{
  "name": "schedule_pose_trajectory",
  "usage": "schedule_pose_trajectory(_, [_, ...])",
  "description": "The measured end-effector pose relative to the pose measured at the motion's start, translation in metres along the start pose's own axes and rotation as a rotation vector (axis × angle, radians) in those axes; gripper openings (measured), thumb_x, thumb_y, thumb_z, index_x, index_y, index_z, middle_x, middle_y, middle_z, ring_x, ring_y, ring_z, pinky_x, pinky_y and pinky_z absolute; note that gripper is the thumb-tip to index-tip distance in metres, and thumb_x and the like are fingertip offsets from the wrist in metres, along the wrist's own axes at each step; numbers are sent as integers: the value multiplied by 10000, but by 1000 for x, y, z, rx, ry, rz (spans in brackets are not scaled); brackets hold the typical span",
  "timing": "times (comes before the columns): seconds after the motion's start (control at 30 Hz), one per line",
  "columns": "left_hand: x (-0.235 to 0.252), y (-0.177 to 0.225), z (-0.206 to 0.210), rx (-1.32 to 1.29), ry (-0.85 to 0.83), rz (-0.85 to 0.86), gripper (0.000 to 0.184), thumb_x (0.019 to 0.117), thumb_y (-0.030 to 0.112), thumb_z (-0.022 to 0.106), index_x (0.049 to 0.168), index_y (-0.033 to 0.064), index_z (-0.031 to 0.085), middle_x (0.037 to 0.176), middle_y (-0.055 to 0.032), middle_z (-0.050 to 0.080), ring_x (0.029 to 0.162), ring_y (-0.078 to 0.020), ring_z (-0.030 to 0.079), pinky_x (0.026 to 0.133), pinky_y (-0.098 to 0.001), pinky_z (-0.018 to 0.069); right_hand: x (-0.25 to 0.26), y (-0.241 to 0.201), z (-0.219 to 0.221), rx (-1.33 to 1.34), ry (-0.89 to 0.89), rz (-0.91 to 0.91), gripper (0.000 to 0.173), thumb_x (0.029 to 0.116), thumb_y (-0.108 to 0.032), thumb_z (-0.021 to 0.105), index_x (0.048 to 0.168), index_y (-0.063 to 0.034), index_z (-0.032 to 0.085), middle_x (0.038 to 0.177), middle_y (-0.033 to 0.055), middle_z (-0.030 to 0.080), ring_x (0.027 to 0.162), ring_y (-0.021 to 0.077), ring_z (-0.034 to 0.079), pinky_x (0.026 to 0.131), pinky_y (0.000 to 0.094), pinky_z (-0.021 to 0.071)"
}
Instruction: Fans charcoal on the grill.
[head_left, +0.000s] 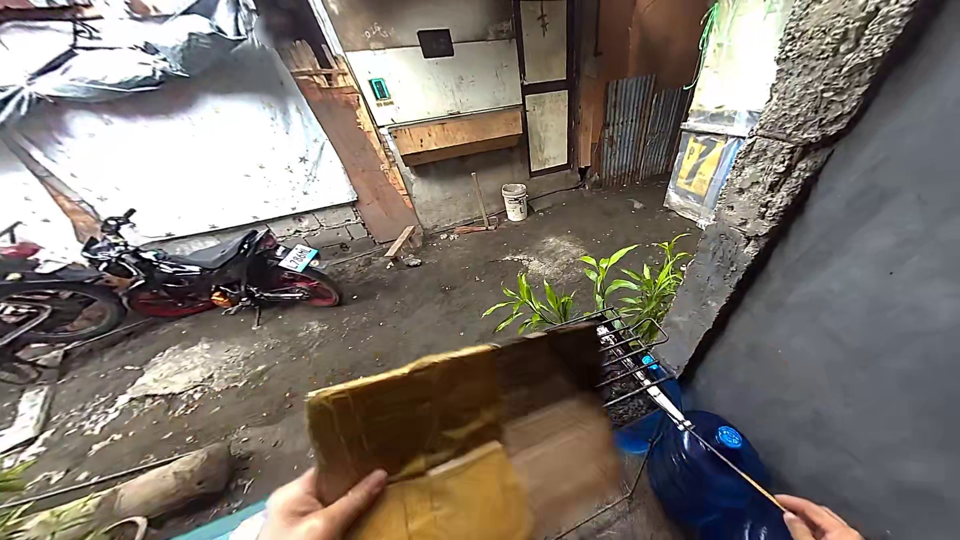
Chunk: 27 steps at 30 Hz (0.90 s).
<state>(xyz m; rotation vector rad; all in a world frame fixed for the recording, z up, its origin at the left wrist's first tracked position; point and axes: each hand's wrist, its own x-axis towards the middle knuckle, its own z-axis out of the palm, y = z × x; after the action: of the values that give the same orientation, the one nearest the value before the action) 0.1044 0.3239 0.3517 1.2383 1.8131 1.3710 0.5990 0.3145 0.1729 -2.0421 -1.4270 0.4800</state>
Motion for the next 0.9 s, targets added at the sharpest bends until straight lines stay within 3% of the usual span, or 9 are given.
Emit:
schedule_pose_trajectory(0.17, [16, 6, -14, 728, 316, 47, 440, 1000, 139, 532, 1336, -142, 576, 1260, -370, 629, 1219, -499, 609, 1065, -626, 422, 49, -22, 52, 18, 48, -1, 279, 958, 1, 541, 1148, 36, 742, 1109, 290, 703, 1063, 492, 656, 966, 725, 397])
schedule_pose_trajectory(0.23, [0, 22, -4, 639, 209, 185, 352, 956, 114, 629, 1169, -166, 643, 1067, -315, 703, 1032, -405, 701, 943, -557, 524, 75, -34, 76, 9, 54, -25, 285, 973, 8, 525, 1164, 32, 736, 1122, 283, 704, 1075, 482, 661, 969, 717, 408])
schedule_pose_trajectory(0.33, [-16, 25, 18, 35, -149, 111, 218, 843, -97, 661, 1012, 40, 647, 855, 100, 752, 819, 17, 717, 795, -230, 619, 102, -52, 101, -99, 37, -84, 293, 967, 35, 522, 1173, 30, 730, 1128, 273, 704, 1095, 467, 655, 983, 672, 413])
schedule_pose_trajectory(0.47, [-2, 3, -9, 243, 131, -23, 295, 886, -23, 677, 1168, -78, 606, 977, -70, 704, 903, -76, 691, 842, -294, 591, 114, -55, 124, -220, 173, -198, 250, 927, 44, 600, 1129, 24, 747, 1129, 261, 712, 1119, 511, 622, 933, 684, 428])
schedule_pose_trajectory(0.53, [4, 0, -26, 656, 335, 24, 414, 965, 93, 603, 1293, -160, 586, 1198, -334, 663, 1157, -411, 655, 1034, -553, 475, 106, -58, 121, -188, 245, -230, 285, 912, 27, 626, 1175, 24, 735, 1246, 293, 662, 1178, 553, 583, 919, 735, 417])
schedule_pose_trajectory(0.6, [-1, 12, -25, 811, 365, 29, 441, 1002, 129, 540, 1328, -166, 568, 1227, -396, 631, 1177, -542, 618, 1043, -655, 426, 91, -66, 112, -126, 304, -225, 299, 928, -31, 620, 1205, 18, 724, 1302, 309, 622, 1198, 567, 557, 913, 738, 413])
schedule_pose_trajectory(0.73, [-31, 29, 7, 212, -73, 143, 183, 886, -10, 677, 1059, -61, 643, 888, 3, 743, 844, -17, 715, 807, -240, 610, 55, -79, 83, 53, 419, -230, 289, 919, -46, 608, 1153, 80, 721, 1253, 367, 616, 1141, 614, 560, 943, 750, 398])
schedule_pose_trajectory(0.8, [-22, 16, 14, -46, -185, -31, 234, 831, -94, 657, 1046, -2, 653, 865, 37, 756, 805, -26, 726, 778, -260, 626, 43, -85, 58, 102, 445, -216, 302, 943, -73, 602, 1155, 116, 704, 1259, 394, 602, 1166, 626, 547, 1006, 734, 379])
schedule_pose_trajectory(0.9, [-4, 1, -19, 374, 207, -8, 289, 921, 40, 668, 1181, -86, 646, 1033, -183, 710, 966, -237, 702, 883, -437, 577, 30, -86, 24, 104, 516, -181, 306, 970, -149, 641, 974, 150, 710, 1109, 379, 651, 1078, 560, 601, 986, 642, 433])
